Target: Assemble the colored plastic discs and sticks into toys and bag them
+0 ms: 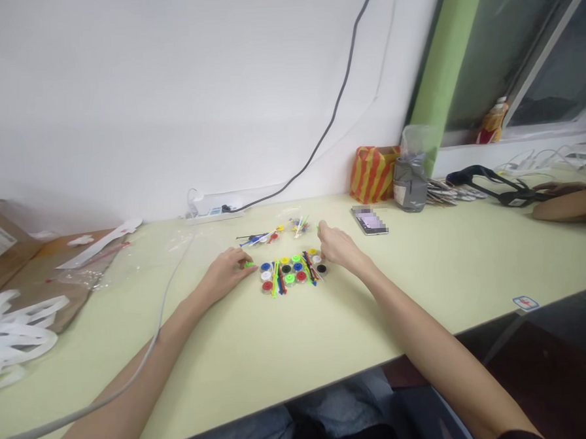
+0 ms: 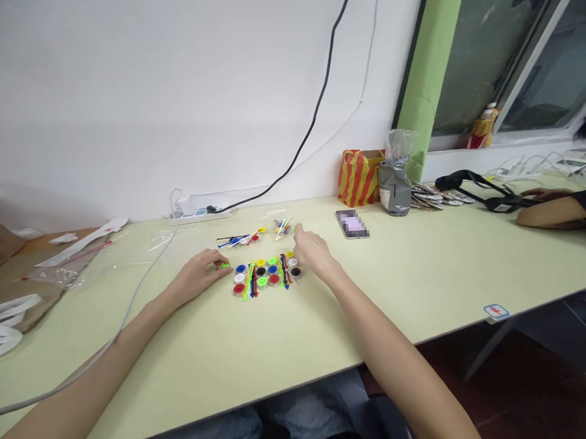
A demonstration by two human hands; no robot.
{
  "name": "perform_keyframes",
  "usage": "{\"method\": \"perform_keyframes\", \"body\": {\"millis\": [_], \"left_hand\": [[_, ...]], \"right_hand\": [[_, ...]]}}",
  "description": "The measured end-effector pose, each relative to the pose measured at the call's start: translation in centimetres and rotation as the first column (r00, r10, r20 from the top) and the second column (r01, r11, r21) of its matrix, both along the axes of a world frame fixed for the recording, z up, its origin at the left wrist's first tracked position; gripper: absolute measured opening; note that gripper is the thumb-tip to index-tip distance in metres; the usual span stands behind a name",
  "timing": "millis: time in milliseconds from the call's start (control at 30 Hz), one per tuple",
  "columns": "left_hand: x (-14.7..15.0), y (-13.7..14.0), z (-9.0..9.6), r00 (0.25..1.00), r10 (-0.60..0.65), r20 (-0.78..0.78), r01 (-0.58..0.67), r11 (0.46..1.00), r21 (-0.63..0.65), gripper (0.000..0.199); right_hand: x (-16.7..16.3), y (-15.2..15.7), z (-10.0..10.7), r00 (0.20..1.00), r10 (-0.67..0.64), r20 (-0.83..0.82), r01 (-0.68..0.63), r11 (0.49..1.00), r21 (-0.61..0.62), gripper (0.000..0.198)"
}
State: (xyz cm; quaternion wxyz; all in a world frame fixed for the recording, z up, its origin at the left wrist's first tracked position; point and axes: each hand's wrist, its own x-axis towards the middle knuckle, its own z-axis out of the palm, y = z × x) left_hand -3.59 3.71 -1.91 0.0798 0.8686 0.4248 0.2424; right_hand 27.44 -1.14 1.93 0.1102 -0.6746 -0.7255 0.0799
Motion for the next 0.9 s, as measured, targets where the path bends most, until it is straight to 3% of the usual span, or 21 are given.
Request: {"method": "perform_keyframes", "body": {"millis": [200, 467, 700, 900], "left_hand": [[0.2, -0.23, 0.24, 1.0, 0.016, -0.003, -0.016, 1.0, -0.014, 0.032], [0.15, -0.27, 0.2, 1.0, 0.01, -0.012, -0.01, 1.0, -0.022, 0.031], [0.19, -0.5, 0.32, 1.0, 0.003, -0.026, -0.004, 1.0, -0.011, 0.026], [0.25, -0.6, 0.19, 0.997, 0.08, -0.004, -0.08, 0.997, -0.02, 0.029]], "right_hand": [[0.07, 0.03, -0.04, 0.999, 0.007, -0.049, -0.009, 0.999, -0.031, 0.025], [-0.02, 0.54, -0.6, 0.994, -0.088, -0.073, 0.091, 0.995, 0.042, 0.027], [-0.16, 0.5, -0.63, 0.981, -0.031, -0.19, 0.042, 0.998, 0.049, 0.023], [-0.02, 0.61, -0.77, 0.976, -0.019, -0.217, 0.027, 0.999, 0.035, 0.019]]}}
